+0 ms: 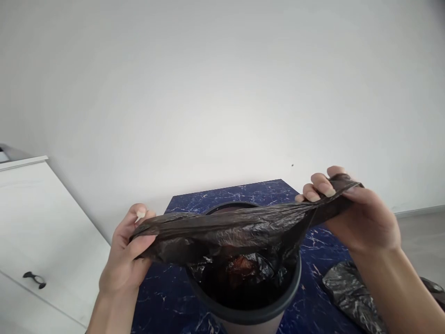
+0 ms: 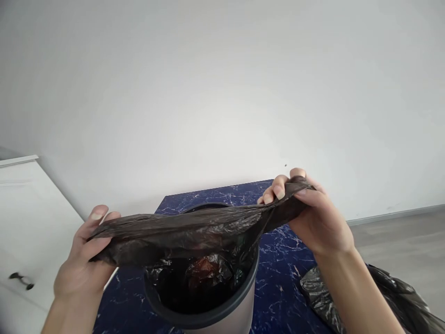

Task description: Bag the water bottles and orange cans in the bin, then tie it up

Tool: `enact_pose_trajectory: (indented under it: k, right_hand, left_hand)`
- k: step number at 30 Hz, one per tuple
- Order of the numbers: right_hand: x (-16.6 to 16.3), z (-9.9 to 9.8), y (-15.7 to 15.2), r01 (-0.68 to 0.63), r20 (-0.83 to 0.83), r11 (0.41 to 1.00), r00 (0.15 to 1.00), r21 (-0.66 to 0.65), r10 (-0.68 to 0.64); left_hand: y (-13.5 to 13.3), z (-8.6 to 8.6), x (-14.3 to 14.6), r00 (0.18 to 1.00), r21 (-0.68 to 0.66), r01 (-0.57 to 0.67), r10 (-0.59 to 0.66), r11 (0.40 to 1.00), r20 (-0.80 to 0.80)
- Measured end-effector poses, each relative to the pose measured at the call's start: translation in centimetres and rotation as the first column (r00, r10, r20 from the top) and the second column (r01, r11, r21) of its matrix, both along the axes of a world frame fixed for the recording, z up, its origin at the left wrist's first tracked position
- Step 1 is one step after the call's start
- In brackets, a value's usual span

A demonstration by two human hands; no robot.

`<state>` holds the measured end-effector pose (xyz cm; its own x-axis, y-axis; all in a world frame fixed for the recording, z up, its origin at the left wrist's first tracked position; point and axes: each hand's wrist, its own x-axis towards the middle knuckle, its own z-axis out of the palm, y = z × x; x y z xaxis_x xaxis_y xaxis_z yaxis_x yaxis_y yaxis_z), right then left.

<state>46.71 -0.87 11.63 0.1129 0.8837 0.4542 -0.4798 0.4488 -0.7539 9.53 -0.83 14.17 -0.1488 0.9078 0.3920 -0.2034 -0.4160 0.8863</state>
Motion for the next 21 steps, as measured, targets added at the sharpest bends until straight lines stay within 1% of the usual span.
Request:
enact_pose_trajectory:
  k: [2, 5, 7, 9, 10, 12, 14, 16, 19, 21]
  right_hand:
    - [0.6, 0.1, -0.1, 0.023, -0.028, 0.999, 0.999, 0.024, -0.023]
    - [1.4, 0.3, -0.3, 0.101, -0.026, 0.993, 0.995, 0.064, -0.100]
    - [1.5, 0.4, -0.6, 0.144, -0.019, 0.987, 0.989, 0.070, -0.143]
    - [1.5, 0.6, -0.9, 0.164, -0.007, 0.983, 0.986, 0.084, -0.164]
    - [1.4, 0.6, -1.0, 0.164, 0.000, 0.982, 0.986, 0.091, -0.165]
    - [1.3, 0.7, -1.3, 0.157, 0.005, 0.983, 0.987, 0.099, -0.158]
    - [1.1, 0.8, -1.4, 0.139, 0.010, 0.985, 0.990, 0.105, -0.141]
    - [1.1, 0.8, -1.4, 0.122, 0.017, 0.985, 0.992, 0.119, -0.125]
    - [1.0, 1.0, -1.4, 0.099, 0.037, 0.985, 0.994, 0.144, -0.105]
    - [0.9, 1.1, -1.5, 0.086, 0.052, 0.984, 0.994, 0.158, -0.095]
  left_hand:
    - [-0.1, 0.1, -0.6, 0.999, 0.045, 0.039, -0.039, 0.998, 0.002]
    - [-0.1, 0.4, -1.0, 0.994, 0.086, 0.075, -0.082, 0.993, 0.076]
    - [-0.2, 0.5, -0.9, 0.989, 0.075, 0.068, -0.077, 0.995, 0.126]
    - [-0.1, 0.7, -0.6, 0.992, 0.061, 0.039, -0.046, 0.997, 0.120]
    - [-0.1, 0.8, -0.4, 0.995, 0.041, 0.010, -0.014, 0.999, 0.095]
    - [-0.1, 1.0, 0.1, 0.994, -0.021, -0.104, 0.104, 0.994, 0.032]
    - [-0.2, 1.1, 0.6, 0.976, -0.094, -0.216, 0.211, 0.972, -0.062]
    - [-0.4, 1.1, 0.8, 0.956, -0.133, -0.256, 0.231, 0.957, -0.179]
    - [-0.9, 0.9, 1.0, 0.892, -0.171, -0.283, 0.194, 0.944, -0.408]
    - [-1.1, 0.8, 1.1, 0.848, -0.155, -0.322, 0.212, 0.934, -0.485]
